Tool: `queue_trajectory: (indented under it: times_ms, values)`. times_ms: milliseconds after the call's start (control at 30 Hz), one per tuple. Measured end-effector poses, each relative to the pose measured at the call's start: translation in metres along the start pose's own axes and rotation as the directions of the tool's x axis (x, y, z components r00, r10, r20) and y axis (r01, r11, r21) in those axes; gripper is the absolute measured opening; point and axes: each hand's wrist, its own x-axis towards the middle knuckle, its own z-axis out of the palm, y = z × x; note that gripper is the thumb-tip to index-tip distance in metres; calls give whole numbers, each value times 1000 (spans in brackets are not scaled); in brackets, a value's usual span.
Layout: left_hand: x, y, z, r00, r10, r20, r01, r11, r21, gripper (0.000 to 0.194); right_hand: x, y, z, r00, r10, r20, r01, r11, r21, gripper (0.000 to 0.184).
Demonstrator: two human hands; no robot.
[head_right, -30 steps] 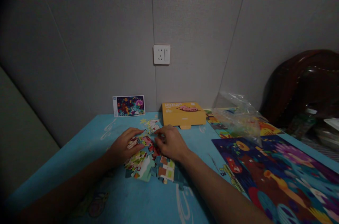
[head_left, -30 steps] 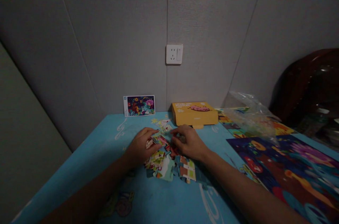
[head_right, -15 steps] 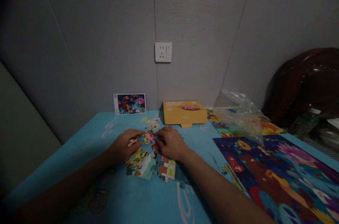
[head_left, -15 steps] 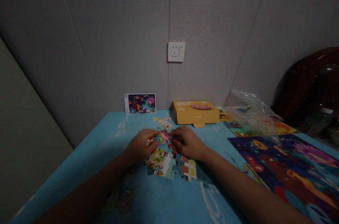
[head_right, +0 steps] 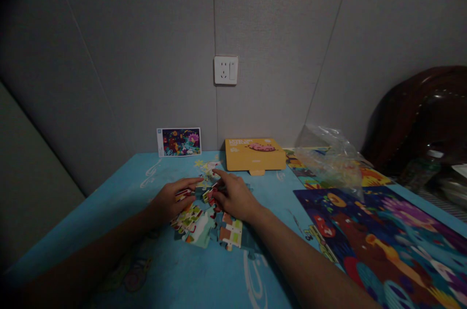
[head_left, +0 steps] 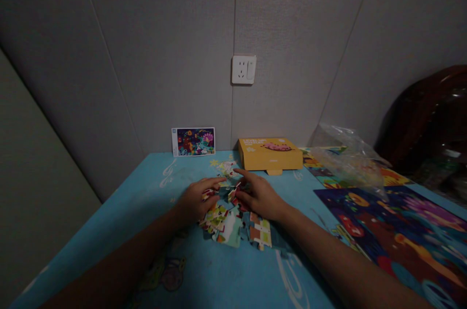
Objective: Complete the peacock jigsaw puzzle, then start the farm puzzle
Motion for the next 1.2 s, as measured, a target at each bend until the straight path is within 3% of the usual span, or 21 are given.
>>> queue_trajectory:
  times_ms: [133,200,267,400,500,633,733,833,900,1000,1100,1200]
  values:
    - [1,0,0,999,-33,-30,33,999,13,40,2,-3,-2,999,-47,-24,46,997,-65,24]
    - [1,4,-2,998,-41,-48,43,999,30,40,3,-3,-4,997,-26,-72,22,998,-58,22]
    - [-1,9,-5,999,24,-36,-22,998,60,45,3,-2,-4,993,14,-115,-16,1000,-18,26]
    - [-6,19,-11,962,221,160,-244,959,144,73,5,3,-3,995,83,-57,-86,995,-45,32]
    - [-9,20,-12,945,200,260,-272,920,281,78,5,6,-4,993,91,-68,-103,977,-185,37]
    - [-9,14,-9,974,67,217,-159,883,442,59,3,0,-9,994,38,-98,-59,974,-219,35]
    - [-8,8,-6,980,0,197,-95,876,473,55,-2,-10,-11,994,-91,61,101,981,-167,39]
    - [-6,4,-4,986,-54,156,-32,865,501,56,-6,-16,-9,951,-200,237,234,964,-123,55]
    - [-5,2,-2,989,-113,91,47,840,541,58,-7,-16,-8,944,-189,270,229,965,-126,54]
    - [-4,-4,-1,976,-216,-27,191,792,579,59,-6,-14,-8,963,-140,230,177,973,-148,47]
    - [0,-12,0,963,-250,-101,266,820,507,57,-6,-17,-11,943,-223,248,255,961,-104,56]
    - [5,-22,-1,958,-231,-173,275,911,307,52,-9,-24,-11,875,-340,346,372,928,-28,72]
